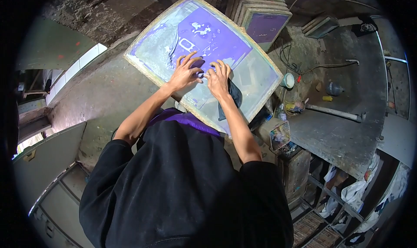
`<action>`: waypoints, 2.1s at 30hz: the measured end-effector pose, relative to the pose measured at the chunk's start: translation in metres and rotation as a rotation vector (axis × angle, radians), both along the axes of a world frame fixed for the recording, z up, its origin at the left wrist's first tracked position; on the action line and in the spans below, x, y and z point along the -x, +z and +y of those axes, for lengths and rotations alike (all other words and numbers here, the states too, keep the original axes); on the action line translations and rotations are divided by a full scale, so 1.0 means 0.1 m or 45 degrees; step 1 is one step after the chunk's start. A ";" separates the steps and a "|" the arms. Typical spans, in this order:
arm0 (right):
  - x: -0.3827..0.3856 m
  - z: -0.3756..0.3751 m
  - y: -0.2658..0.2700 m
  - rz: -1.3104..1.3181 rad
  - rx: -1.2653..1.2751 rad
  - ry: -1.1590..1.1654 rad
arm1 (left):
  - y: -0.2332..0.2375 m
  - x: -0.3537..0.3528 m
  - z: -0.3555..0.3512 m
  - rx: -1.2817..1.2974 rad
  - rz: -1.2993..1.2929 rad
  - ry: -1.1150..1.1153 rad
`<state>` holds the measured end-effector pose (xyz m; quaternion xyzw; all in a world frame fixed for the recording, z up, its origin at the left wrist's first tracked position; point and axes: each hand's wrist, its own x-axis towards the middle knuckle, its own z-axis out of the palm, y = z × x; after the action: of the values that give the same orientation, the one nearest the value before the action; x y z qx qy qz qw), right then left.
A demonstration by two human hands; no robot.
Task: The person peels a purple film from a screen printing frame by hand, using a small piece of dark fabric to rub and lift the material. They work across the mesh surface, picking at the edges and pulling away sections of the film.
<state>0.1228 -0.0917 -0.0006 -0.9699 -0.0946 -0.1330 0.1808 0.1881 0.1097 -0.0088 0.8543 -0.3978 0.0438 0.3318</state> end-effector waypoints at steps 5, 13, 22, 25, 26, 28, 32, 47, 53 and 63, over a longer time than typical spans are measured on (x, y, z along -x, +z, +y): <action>-0.10 0.00 0.04 0.032 -0.072 0.019 | -0.03 0.00 -0.11 0.035 0.044 -0.032; 0.05 0.01 0.04 0.060 -0.239 -0.090 | -0.15 -0.07 -0.15 0.029 0.017 0.010; 0.01 -0.02 -0.05 0.073 -0.095 -0.044 | -0.16 -0.06 -0.14 0.056 0.065 0.091; -0.06 -0.02 0.00 0.061 -0.065 -0.010 | -0.13 -0.04 -0.11 0.028 0.089 0.104; -0.08 -0.03 0.02 0.055 -0.049 0.006 | -0.12 -0.03 -0.11 0.027 0.089 0.107; -0.13 -0.05 0.05 0.055 -0.044 0.026 | -0.10 0.01 -0.13 0.026 0.103 0.093; -0.20 -0.07 0.08 0.066 -0.038 0.070 | -0.07 0.06 -0.21 0.035 0.077 0.093; 0.01 -0.08 0.09 0.175 -0.275 -0.077 | -0.17 -0.07 -0.29 0.037 0.104 0.074; -0.09 -0.08 0.00 0.093 -0.175 -0.048 | -0.12 -0.06 -0.26 0.043 0.129 0.118; -0.25 -0.14 0.04 0.149 -0.148 0.049 | -0.10 0.03 -0.34 0.054 0.125 0.148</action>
<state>0.1479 -0.1060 0.0039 -0.9619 -0.0948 -0.0778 0.2444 0.1850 0.0758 -0.0189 0.8698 -0.3298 0.0293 0.3657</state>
